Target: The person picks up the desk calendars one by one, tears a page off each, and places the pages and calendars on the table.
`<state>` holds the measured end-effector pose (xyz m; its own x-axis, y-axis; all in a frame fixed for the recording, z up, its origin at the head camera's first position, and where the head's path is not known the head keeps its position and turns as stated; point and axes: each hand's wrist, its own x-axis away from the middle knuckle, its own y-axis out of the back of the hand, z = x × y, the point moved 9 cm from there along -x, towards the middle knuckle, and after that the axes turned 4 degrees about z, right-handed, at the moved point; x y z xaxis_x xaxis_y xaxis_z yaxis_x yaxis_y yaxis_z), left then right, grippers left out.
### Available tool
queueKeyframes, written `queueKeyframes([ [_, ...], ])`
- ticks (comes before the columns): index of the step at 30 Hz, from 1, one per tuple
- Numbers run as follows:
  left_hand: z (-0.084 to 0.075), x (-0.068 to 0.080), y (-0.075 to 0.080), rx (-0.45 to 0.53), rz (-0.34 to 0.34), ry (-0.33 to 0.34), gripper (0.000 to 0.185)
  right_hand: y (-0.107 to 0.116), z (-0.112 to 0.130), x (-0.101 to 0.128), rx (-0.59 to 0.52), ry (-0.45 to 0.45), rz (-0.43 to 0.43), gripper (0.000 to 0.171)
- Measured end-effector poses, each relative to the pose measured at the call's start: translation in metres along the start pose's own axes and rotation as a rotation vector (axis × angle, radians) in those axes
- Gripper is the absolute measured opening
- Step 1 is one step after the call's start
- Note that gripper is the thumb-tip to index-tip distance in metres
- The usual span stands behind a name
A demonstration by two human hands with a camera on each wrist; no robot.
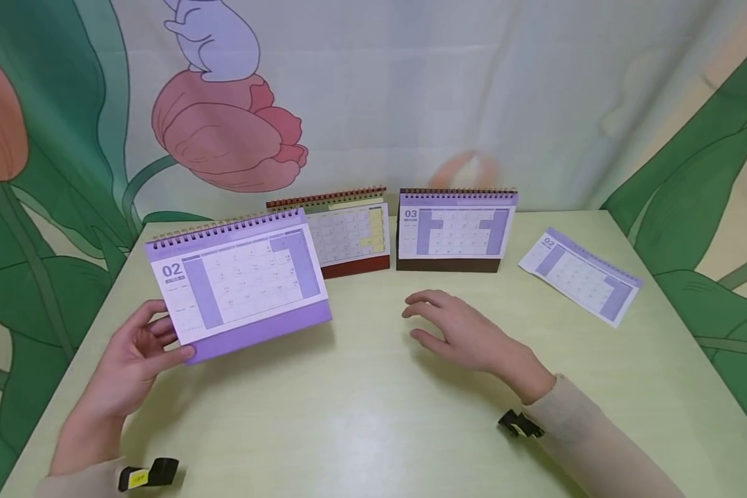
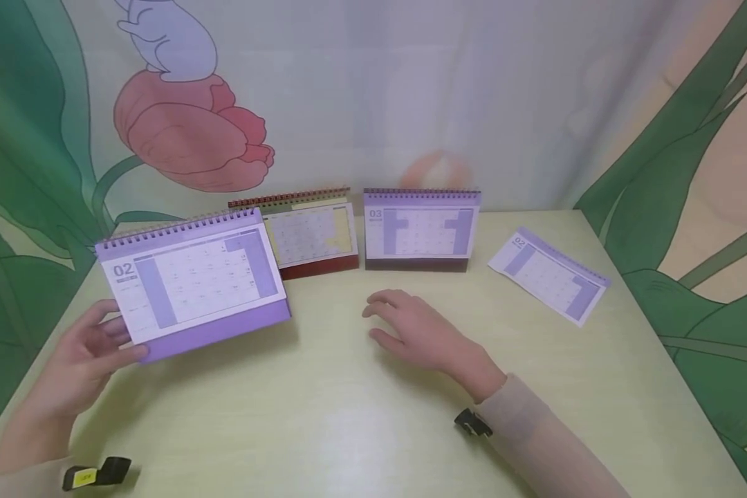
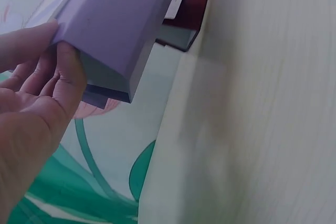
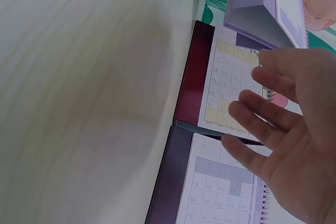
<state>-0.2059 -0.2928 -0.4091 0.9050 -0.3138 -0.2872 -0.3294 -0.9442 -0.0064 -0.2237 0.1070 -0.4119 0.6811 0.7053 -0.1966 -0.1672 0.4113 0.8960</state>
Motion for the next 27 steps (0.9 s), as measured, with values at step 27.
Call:
queueKeyframes([
  [27, 0.022, -0.039, -0.098, 0.006, 0.133, 0.045, 0.047, 0.034, 0.054, 0.000, 0.129, 0.309, -0.537, 0.034],
])
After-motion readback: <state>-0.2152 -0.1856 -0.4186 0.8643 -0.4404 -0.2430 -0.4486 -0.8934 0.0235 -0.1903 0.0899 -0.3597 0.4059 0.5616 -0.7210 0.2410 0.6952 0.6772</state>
